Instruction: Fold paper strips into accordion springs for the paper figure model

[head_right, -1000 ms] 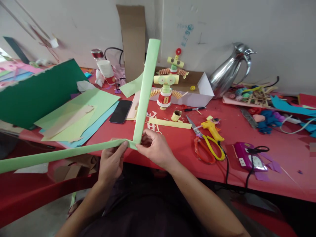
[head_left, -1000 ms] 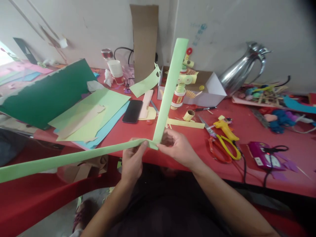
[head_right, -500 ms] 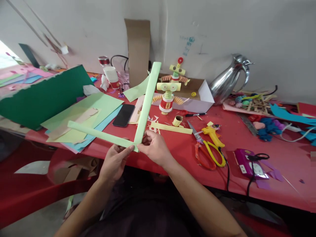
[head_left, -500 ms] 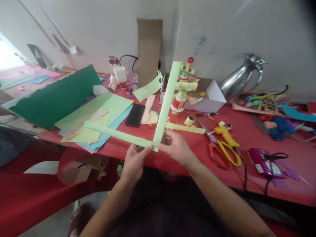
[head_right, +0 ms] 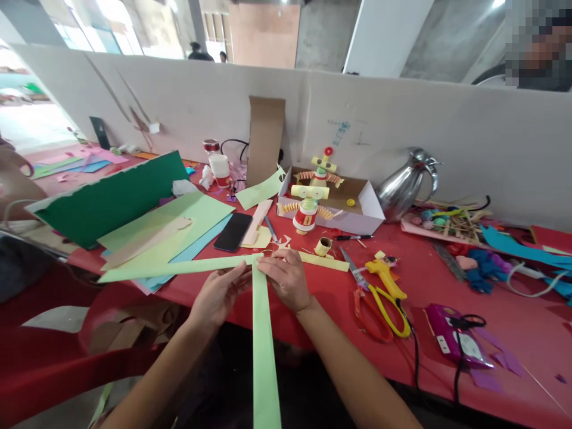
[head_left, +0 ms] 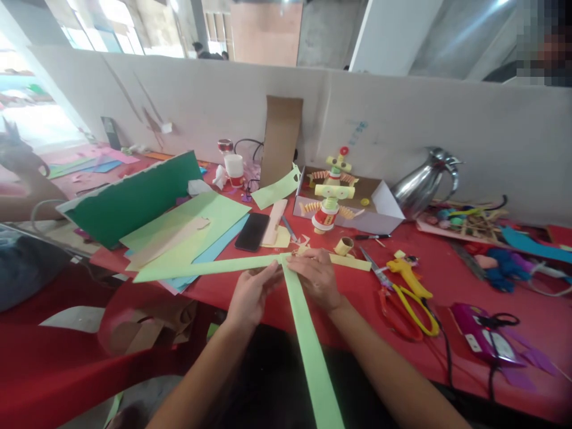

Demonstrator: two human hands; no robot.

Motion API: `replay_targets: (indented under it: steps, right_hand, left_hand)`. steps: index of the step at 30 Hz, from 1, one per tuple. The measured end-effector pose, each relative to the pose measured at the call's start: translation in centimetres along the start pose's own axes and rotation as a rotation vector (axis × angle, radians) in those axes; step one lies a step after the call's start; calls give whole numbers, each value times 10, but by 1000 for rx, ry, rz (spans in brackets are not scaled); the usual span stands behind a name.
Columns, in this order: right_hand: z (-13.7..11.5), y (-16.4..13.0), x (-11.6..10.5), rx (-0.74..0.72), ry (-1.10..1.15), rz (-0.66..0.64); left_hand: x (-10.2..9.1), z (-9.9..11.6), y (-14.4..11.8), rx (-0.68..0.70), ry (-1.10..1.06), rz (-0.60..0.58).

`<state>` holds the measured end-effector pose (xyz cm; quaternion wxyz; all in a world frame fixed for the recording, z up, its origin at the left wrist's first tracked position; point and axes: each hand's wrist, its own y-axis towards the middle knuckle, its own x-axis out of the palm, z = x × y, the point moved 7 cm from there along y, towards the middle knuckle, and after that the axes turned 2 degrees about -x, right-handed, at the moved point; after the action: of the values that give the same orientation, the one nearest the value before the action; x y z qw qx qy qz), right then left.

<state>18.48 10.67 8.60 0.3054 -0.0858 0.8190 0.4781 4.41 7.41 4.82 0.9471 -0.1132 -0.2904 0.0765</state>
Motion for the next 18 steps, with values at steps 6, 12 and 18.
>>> replay_targets:
  steps: [6, 12, 18]
  right_hand:
    - [10, 17, 8, -89, -179, -4]
    - [5, 27, 0, -38, -204, 59]
    - [32, 9, -19, 457, -122, -6]
  left_hand:
    - [3, 3, 37, -17, -70, 73]
    - [5, 35, 67, 48, 66, 40]
    - [-4, 66, 82, 99, 304, -65]
